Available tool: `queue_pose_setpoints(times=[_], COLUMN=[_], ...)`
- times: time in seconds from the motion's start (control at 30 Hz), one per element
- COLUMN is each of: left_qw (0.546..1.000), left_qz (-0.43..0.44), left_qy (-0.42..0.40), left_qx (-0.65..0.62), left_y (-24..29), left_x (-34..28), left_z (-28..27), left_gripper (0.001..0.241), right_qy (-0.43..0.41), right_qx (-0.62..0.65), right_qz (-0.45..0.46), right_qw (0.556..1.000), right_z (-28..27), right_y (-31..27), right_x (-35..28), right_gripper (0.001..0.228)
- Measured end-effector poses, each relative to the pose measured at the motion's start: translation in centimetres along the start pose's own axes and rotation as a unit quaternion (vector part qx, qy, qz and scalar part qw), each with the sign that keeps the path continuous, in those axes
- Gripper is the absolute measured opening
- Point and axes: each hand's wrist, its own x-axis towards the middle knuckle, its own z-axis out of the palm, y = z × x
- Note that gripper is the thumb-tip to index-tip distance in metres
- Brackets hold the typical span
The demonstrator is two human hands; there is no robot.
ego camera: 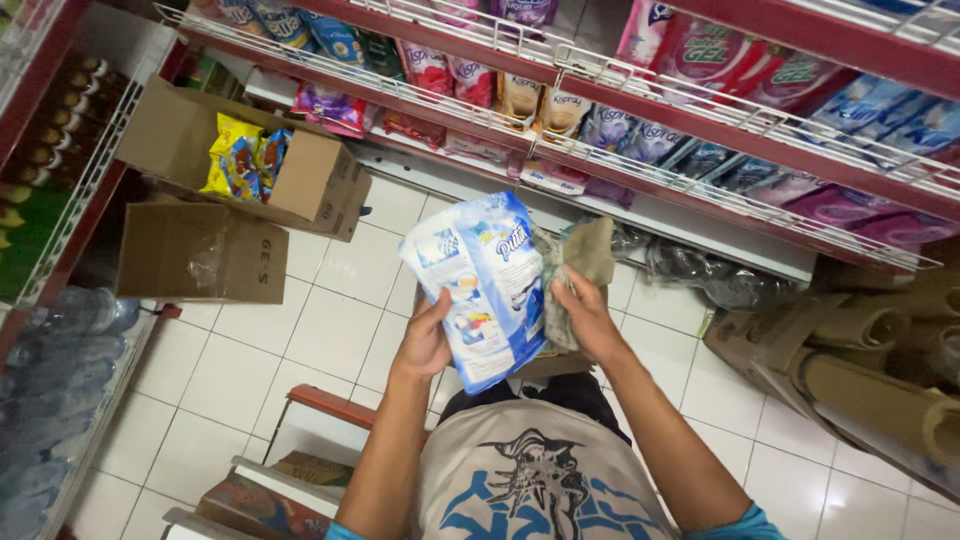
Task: The person scans snack packages with a barcode scanner and places them on a store shelf. They then spray a cleaning solution on the shelf and wipe it with a cloth.
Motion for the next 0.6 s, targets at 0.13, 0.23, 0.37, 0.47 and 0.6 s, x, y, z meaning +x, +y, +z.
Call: queue_pose_setpoints(times=[0.13, 0.23, 0.37, 0.47, 0.6], left_qw=[0.978, 0.891, 0.950, 0.985, 0.977], left_qz=[-0.020, 0.017, -0.023, -0.084, -0.060], left_qy=[0.123, 0.199, 0.197, 0.144, 0.134], left_qx=[0.168, 0.408, 0.242, -0.046, -0.154], left_y=[-0.6, -1.7, -4.6, -6.0, -6.1], left_x=[1.9, 2.4, 1.7, 1.9, 1.9], left_z=[-1.5, -1.4, 0.3, 0.3, -1.3], left_gripper=[0.059, 0.064, 0.071, 0.069, 0.061], right_qy=[-0.018, 0.001, -0.068, -0.114, -0.125], right_qx=[-0.079, -0.135, -0.452, -0.477, -0.398], right_qz=[0.032, 0.026, -0.227, -0.316, -0.215], right_qw=[0.996, 0.990, 0.860, 0.812, 0.883], right_z=[-0.3, 0.6, 3.4, 6.2, 6.4], right_y=[-3.6, -6.2, -7.2, -6.3, -6.1], right_x=[-0.9, -1.1, -2.0, -3.8, -4.4], right_gripper=[0.071, 0.064, 0.057, 0.053, 0.040])
